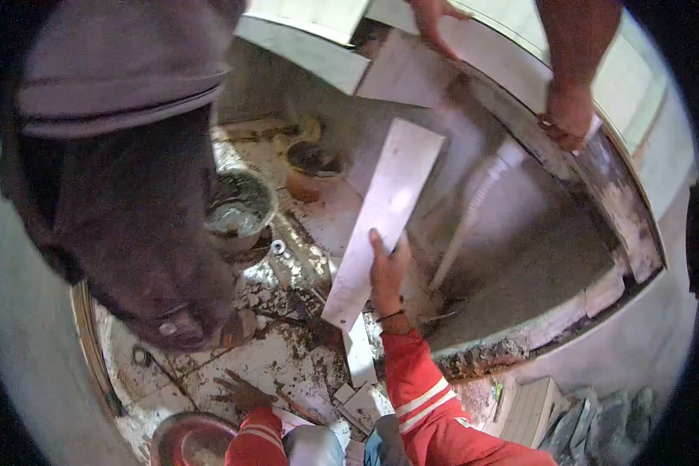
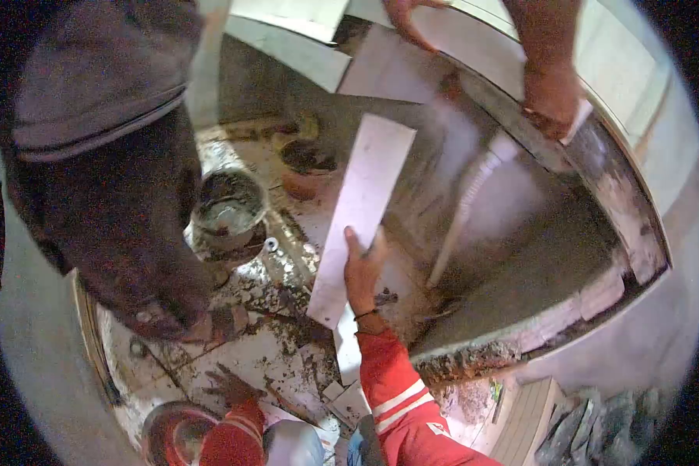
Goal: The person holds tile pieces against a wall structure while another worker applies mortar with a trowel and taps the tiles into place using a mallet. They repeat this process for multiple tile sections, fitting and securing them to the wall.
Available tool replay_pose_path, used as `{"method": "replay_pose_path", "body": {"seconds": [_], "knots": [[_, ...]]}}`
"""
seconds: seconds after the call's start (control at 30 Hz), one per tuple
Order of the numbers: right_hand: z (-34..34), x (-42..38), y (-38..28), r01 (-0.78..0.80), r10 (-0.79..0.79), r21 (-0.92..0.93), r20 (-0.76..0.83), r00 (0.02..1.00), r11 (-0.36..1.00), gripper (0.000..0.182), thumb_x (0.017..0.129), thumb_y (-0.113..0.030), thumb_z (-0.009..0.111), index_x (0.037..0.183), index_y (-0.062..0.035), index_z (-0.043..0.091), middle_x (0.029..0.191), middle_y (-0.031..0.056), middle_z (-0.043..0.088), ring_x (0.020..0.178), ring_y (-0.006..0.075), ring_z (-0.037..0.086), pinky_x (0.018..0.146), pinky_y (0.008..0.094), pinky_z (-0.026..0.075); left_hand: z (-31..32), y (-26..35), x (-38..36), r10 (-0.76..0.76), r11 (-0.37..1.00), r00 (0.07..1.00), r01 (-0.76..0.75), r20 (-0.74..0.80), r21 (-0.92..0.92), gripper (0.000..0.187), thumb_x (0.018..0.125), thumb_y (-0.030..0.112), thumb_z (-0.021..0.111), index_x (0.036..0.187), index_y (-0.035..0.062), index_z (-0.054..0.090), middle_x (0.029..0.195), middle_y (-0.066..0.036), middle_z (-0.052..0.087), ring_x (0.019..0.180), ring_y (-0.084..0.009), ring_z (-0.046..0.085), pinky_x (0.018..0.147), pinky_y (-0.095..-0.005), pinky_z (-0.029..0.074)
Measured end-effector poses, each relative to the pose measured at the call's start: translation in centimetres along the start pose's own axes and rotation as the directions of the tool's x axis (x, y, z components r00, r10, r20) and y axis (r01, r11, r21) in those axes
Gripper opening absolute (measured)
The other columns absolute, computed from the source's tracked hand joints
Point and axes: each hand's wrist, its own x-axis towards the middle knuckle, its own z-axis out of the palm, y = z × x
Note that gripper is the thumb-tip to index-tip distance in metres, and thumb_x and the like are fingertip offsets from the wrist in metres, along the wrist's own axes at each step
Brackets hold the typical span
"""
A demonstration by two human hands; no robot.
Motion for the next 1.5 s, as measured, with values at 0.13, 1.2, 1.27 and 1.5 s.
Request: {"method": "replay_pose_path", "body": {"seconds": [0.13,1.2,1.27,1.5], "knots": [[-3.2,-4.7,-2.1,-0.090,0.091,-0.108,0.006,0.996,0.990,0.038,0.098,-0.026,0.071,0.121,0.0028,0.063,0.107,0.0151,0.071,0.100,0.0229,0.065,0.090,0.0373,0.050,0.5,-0.2,0.2,-0.002,1.000,0.999,0.003,-0.042,0.021,0.165,0.044,0.053,0.100,0.165,0.0218,-0.008,0.170,-0.020,-0.012,0.150,-0.0614,0.001,0.097,-0.0688,0.047],[-10.6,-20.8,0.3,-0.348,0.358,-0.096,0.107,0.928,0.932,0.050,0.096,-0.030,0.074,0.129,0.0057,0.060,0.115,0.0180,0.071,0.105,0.0240,0.066,0.095,0.0380,0.050,1.0,-0.7,0.1,0.035,0.999,0.990,-0.039,-0.137,-0.028,0.160,0.046,0.042,0.102,0.166,0.0255,-0.003,0.171,-0.020,-0.004,0.149,-0.0626,0.006,0.090,-0.0663,0.056],[-10.6,-20.6,-0.3,-0.350,0.362,-0.115,0.100,0.927,0.930,0.049,0.096,-0.029,0.074,0.127,0.0059,0.061,0.114,0.0178,0.071,0.104,0.0245,0.066,0.094,0.0383,0.050,-0.3,-0.5,-1.0,-0.013,0.999,1.000,0.014,0.016,-0.052,0.161,0.046,0.045,0.102,0.166,0.0247,-0.003,0.170,-0.020,-0.004,0.149,-0.0624,0.005,0.091,-0.0674,0.055],[-10.0,-20.6,-0.5,-0.346,0.360,-0.155,0.079,0.929,0.926,0.040,0.095,-0.030,0.073,0.117,0.0038,0.065,0.102,0.0160,0.072,0.095,0.0275,0.067,0.087,0.0409,0.051,1.2,-0.8,0.1,0.044,0.999,0.998,-0.043,-0.053,0.015,0.168,0.039,0.050,0.103,0.165,0.0232,-0.005,0.171,-0.020,-0.006,0.150,-0.0614,0.001,0.109,-0.0699,0.041]]}}
